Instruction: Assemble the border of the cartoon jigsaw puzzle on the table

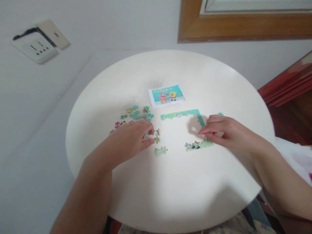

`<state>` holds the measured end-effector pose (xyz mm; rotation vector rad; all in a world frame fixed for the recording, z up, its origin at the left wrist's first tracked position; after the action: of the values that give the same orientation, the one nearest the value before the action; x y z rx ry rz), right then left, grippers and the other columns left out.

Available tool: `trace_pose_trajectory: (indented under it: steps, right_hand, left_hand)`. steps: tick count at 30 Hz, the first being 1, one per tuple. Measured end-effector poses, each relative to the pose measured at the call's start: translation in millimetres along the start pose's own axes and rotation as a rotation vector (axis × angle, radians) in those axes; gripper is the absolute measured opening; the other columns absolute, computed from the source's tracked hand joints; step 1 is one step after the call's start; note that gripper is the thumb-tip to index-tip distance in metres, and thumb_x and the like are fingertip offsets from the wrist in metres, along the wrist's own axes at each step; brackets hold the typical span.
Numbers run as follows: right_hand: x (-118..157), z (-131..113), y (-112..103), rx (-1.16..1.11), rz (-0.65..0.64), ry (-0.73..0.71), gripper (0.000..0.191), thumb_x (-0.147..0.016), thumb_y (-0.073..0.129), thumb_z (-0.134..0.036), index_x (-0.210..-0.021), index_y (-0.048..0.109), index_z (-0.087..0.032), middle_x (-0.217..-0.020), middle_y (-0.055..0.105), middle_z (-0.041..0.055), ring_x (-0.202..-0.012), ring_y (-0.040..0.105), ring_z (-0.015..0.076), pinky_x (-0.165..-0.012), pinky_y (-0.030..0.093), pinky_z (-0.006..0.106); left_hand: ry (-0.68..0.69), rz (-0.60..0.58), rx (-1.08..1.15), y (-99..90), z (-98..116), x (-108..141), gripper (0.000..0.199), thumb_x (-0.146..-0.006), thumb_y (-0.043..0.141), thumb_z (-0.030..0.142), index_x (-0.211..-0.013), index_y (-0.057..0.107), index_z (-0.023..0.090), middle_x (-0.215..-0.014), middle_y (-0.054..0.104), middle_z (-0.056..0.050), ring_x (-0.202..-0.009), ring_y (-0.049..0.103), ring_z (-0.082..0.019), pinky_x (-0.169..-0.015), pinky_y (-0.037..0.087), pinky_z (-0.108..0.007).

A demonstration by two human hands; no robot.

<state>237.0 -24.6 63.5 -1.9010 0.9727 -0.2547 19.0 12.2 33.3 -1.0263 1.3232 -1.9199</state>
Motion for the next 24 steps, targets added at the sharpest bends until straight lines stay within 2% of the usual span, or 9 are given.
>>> trace_pose_trajectory:
  steps: [4,11,17,24]
  right_hand:
    - [0.7,1.6,1.4,0.002,-0.008,0.008,0.016,-0.096,0.058,-0.022,-0.097,0.074,-0.021,-0.079,0.067,0.0045,-0.075,0.059,0.0165,-0.071,0.045,0.030]
    - [0.3,1.7,0.5,-0.021,-0.003,0.017,0.016,-0.095,0.059,-0.021,-0.097,0.075,-0.020,-0.081,0.068,0.0054,-0.076,0.060,0.0169,-0.071,0.044,0.029]
    - [0.1,0.6,1.2,-0.019,-0.002,0.000,0.017,-0.096,0.058,-0.021,-0.097,0.075,-0.018,-0.079,0.066,0.0060,-0.076,0.059,0.0169,-0.071,0.043,0.029]
    - [0.3,0.8,1.5,-0.030,-0.001,-0.006,0.016,-0.096,0.059,-0.021,-0.098,0.075,-0.018,-0.079,0.066,0.0050,-0.075,0.058,0.0160,-0.071,0.043,0.029]
  left_hand:
    - [0.061,-0.006,0.015,5.8,11.3,0.7,0.018,-0.092,0.054,0.034,-0.102,0.063,0.023,-0.093,0.066,-0.005,-0.083,0.063,-0.023,-0.080,0.045,-0.036]
    - [0.077,-0.009,0.028,11.8,24.2,-3.9,0.012,-0.093,0.057,0.029,-0.100,0.062,0.022,-0.093,0.066,-0.005,-0.081,0.063,-0.022,-0.077,0.045,-0.036]
    - [0.169,0.053,0.070,10.8,48.8,-8.6,0.009,-0.092,0.058,0.019,-0.100,0.060,0.020,-0.100,0.066,-0.004,-0.092,0.063,-0.021,-0.083,0.046,-0.035]
    - [0.273,0.051,0.125,13.7,64.6,-9.3,0.012,-0.094,0.054,0.016,-0.101,0.061,0.022,-0.101,0.066,-0.002,-0.097,0.062,-0.021,-0.086,0.045,-0.036]
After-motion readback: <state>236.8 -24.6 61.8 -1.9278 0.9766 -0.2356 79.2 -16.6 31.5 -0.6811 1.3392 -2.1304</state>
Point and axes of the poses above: each hand's wrist, its own x-axis away from the middle knuckle, its own y-axis out of the palm, z = x × y, the point moved 10 cm from there along -x, towards the middle knuckle
